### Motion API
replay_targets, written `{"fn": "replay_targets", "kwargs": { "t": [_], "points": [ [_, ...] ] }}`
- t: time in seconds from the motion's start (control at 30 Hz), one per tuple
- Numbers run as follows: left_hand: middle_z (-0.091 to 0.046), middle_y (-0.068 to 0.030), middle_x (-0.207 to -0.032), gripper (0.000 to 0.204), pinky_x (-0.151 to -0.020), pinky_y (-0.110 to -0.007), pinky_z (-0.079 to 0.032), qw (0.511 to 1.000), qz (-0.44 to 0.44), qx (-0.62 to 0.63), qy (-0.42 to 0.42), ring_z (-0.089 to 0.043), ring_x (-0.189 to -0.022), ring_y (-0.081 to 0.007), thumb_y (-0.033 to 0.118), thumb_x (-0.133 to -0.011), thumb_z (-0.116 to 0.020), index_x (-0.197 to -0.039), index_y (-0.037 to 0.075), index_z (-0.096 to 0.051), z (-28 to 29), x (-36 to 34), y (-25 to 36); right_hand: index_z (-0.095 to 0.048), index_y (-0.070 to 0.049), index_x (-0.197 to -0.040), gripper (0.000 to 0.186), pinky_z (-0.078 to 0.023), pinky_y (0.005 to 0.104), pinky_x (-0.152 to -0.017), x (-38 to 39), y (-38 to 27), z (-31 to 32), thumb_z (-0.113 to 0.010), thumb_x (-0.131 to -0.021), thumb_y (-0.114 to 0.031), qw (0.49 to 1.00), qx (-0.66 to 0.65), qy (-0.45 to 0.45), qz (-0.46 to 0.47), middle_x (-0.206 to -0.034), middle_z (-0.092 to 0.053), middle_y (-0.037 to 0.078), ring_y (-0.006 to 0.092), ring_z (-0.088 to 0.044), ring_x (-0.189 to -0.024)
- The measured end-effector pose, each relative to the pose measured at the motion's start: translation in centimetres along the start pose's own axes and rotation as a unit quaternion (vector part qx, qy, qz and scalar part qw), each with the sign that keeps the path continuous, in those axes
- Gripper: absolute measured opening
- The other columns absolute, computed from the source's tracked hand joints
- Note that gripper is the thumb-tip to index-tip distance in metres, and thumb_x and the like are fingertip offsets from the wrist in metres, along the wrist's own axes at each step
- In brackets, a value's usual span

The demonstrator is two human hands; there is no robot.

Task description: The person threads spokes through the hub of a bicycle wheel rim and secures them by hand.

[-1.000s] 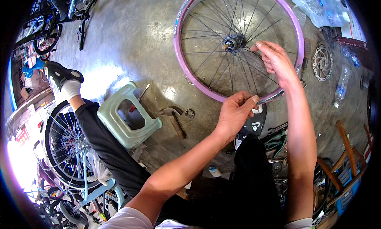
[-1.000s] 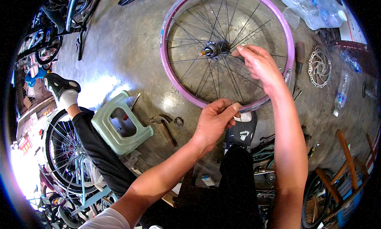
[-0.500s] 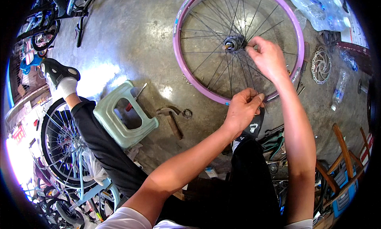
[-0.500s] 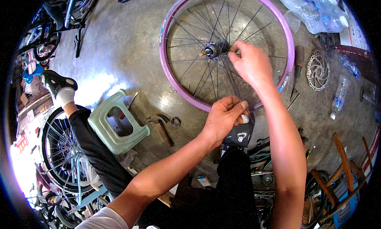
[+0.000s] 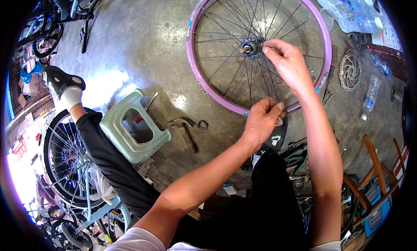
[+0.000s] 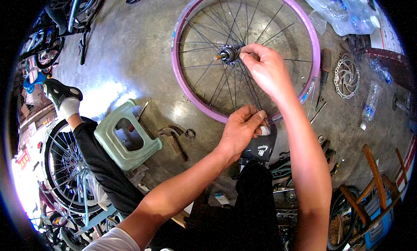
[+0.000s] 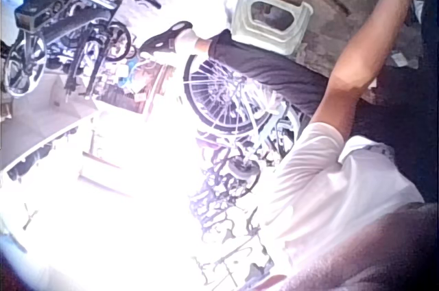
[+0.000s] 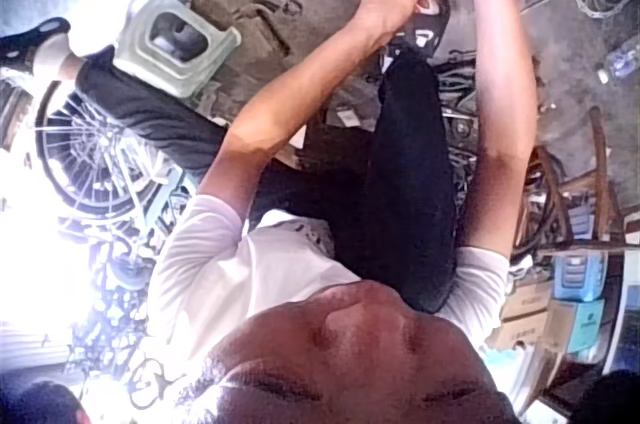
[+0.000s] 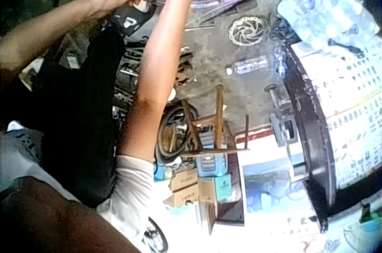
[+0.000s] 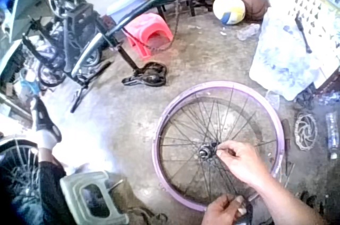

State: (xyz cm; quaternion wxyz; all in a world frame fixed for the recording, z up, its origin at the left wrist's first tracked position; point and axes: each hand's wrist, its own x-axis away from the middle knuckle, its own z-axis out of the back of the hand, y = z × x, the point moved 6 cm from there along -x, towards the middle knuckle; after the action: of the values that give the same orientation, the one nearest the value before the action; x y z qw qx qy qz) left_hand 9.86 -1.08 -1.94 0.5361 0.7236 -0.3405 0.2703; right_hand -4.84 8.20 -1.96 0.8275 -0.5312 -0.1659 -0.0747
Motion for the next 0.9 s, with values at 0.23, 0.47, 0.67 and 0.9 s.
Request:
{"fn": "replay_targets", "kwargs": {
  "t": [0.23,0.47,0.67,0.9],
  "points": [
    [-0.066,-0.001,-0.081,0.021,-0.062,-0.023,-0.044,1.0,0.011,-0.003,-0.003,-0.056,-0.068,-0.0064,0.023,-0.101,-0.061,-0.093,0.004,-0.064,0.0,0.0,-0.5,-0.071,0.002,-0.104,0.034,-0.044,0.0277,-0.072,0.1,-0.5,-0.8,-0.07,-0.093,-0.029,0.989,-0.112,-0.044,-0.084,-0.084,-0.066,0.003,0.011,-0.055,-0.079],
    [-0.065,-0.0006,-0.081,0.02,-0.061,-0.023,-0.043,1.0,0.006,-0.003,0.001,-0.056,-0.069,-0.0062,0.022,-0.101,-0.06,-0.093,0.005,-0.064,-0.1,0.1,-0.4,-0.071,0.0,-0.103,0.034,-0.045,0.0283,-0.079,-0.5,-0.3,-0.6,-0.071,-0.092,-0.031,0.984,-0.095,-0.074,-0.129,-0.087,-0.067,0.005,0.0128,-0.057,-0.084],
    [-0.065,-0.0005,-0.08,0.02,-0.062,-0.022,-0.043,1.0,0.015,-0.007,0.002,-0.056,-0.068,-0.0063,0.022,-0.102,-0.059,-0.094,0.004,-0.063,0.4,0.0,-0.7,-0.071,0.0,-0.105,0.029,-0.045,0.0292,-0.082,-0.3,-0.3,-0.8,-0.068,-0.094,-0.027,0.988,-0.092,-0.064,-0.105,-0.09,-0.068,0.006,0.014,-0.058,-0.086],
    [-0.064,-0.0003,-0.078,0.02,-0.061,-0.022,-0.044,1.0,0.002,0.006,-0.005,-0.056,-0.068,-0.0063,0.022,-0.102,-0.059,-0.094,0.004,-0.063,-0.1,-0.1,-0.6,-0.072,-0.004,-0.109,0.028,-0.051,0.0345,-0.077,-0.4,0.9,0.5,-0.066,-0.093,-0.027,0.999,-0.031,-0.029,-0.021,-0.086,-0.072,0.01,0.0203,-0.067,-0.081]
  ]
}}
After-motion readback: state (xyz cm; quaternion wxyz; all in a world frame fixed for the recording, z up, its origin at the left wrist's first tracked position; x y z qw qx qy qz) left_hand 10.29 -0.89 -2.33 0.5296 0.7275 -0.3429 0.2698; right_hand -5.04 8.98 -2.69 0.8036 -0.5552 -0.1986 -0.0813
